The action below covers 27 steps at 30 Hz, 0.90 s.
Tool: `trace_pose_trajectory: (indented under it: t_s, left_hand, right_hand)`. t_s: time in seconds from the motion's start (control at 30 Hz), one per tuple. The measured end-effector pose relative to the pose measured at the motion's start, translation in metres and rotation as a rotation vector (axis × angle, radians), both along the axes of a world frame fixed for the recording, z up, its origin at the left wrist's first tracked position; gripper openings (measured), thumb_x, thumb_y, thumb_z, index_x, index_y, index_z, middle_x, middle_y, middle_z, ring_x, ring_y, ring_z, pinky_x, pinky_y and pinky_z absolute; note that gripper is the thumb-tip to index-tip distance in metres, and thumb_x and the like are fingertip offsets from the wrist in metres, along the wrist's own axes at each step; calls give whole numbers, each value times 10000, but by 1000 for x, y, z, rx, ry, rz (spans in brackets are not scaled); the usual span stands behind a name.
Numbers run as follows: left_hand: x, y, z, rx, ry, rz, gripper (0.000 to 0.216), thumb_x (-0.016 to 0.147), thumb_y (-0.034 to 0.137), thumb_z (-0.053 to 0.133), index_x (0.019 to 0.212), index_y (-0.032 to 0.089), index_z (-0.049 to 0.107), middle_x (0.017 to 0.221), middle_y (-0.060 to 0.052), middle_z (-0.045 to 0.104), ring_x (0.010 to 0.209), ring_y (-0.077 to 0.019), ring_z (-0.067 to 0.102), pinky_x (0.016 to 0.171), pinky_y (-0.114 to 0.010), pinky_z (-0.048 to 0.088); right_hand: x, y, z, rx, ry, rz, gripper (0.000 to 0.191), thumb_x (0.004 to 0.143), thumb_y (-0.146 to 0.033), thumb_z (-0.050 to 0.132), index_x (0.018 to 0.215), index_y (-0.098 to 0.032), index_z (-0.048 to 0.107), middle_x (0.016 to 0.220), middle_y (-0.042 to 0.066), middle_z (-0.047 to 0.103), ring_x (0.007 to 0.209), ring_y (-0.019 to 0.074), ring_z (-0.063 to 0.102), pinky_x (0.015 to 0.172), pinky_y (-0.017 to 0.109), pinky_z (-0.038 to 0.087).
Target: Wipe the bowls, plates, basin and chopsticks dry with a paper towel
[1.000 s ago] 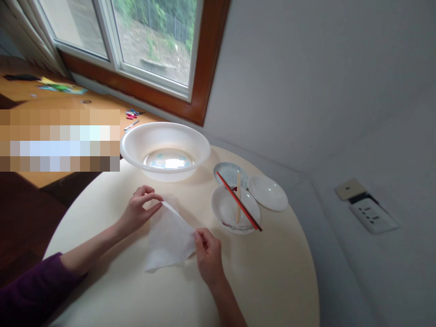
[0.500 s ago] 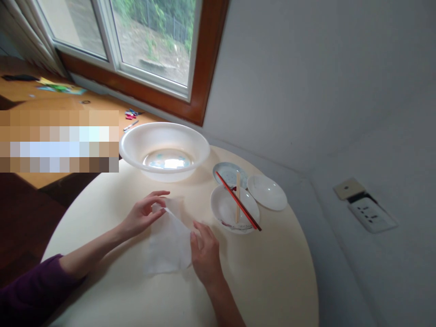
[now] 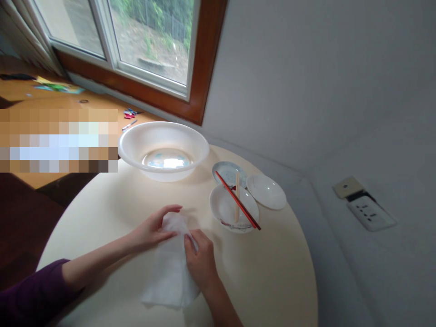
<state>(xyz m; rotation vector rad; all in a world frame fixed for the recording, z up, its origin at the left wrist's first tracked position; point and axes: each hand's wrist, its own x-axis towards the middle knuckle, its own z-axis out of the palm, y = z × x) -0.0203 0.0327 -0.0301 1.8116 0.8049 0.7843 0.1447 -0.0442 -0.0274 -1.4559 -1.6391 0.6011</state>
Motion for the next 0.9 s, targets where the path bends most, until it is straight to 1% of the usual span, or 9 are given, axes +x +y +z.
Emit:
trace_pose_trajectory:
  t_s: [0.07,0.13,0.37,0.47,0.57,0.67,0.77,0.83,0.9]
  left_hand:
    - [-1,7,-8,-129,20,19,616,703,219,591,1264,237,338,1049,-62,543,650,-97,556,574,-234,476]
    - [-4,13,-12,-171,22,34,629,698,197,567,1275,245,322,988,-38,554,606,-80,543,528,-202,455]
    - [-22,25,-7,-25,135,118,566,687,179,523,1233,246,392,968,-32,591,624,-97,542,574,-216,458]
    - [-30,30,-6,-6,185,131,566,693,192,520,1241,238,382,1001,-45,588,605,-96,535,602,-244,473]
    - [-35,32,-5,48,242,158,551,706,198,508,1243,223,388,1030,-62,560,589,-95,528,644,-286,496]
    - [-34,27,-2,225,309,274,463,727,222,500,1187,199,455,1114,-100,499,776,-159,581,760,-350,501]
    - [-29,10,2,424,355,341,355,796,236,432,1143,187,491,1190,-126,475,1075,-233,514,920,-415,430]
    - [-23,-6,2,508,403,248,362,840,236,373,1186,182,466,1255,-134,474,1150,-238,471,967,-434,392]
    - [-17,-23,-2,586,481,112,420,866,267,345,1265,153,404,1336,-150,432,1223,-250,405,1025,-463,315]
  right_hand:
    - [2,1,0,-43,38,-35,199,831,-239,440,710,-167,581,649,6,571,626,130,524,577,215,411]
    - [4,3,0,-62,43,-64,218,828,-263,442,681,-161,568,614,-7,538,601,121,500,549,204,393]
    - [23,1,-10,-26,-104,-234,290,827,-316,434,599,-163,527,489,-50,407,459,87,381,437,188,309]
    - [30,-2,-18,-35,-133,-262,260,824,-325,440,766,-141,613,455,-52,411,414,98,375,404,204,291]
    - [32,-6,-22,-35,-154,-245,304,818,-302,435,958,-113,628,428,-56,418,384,112,392,395,218,301]
    - [33,-10,-22,-17,-219,-232,316,802,-270,441,1018,-120,615,421,-64,426,370,116,412,403,223,325]
    - [35,-15,-21,10,-337,-276,337,786,-250,468,1089,-147,571,436,-64,458,373,131,445,411,233,341]
    - [36,-19,-19,51,-452,-327,357,786,-234,474,1128,-163,543,465,-44,498,390,146,469,415,244,347]
    - [33,-20,-15,134,-549,-359,360,796,-214,454,1145,-167,532,565,13,576,492,176,535,471,268,399]
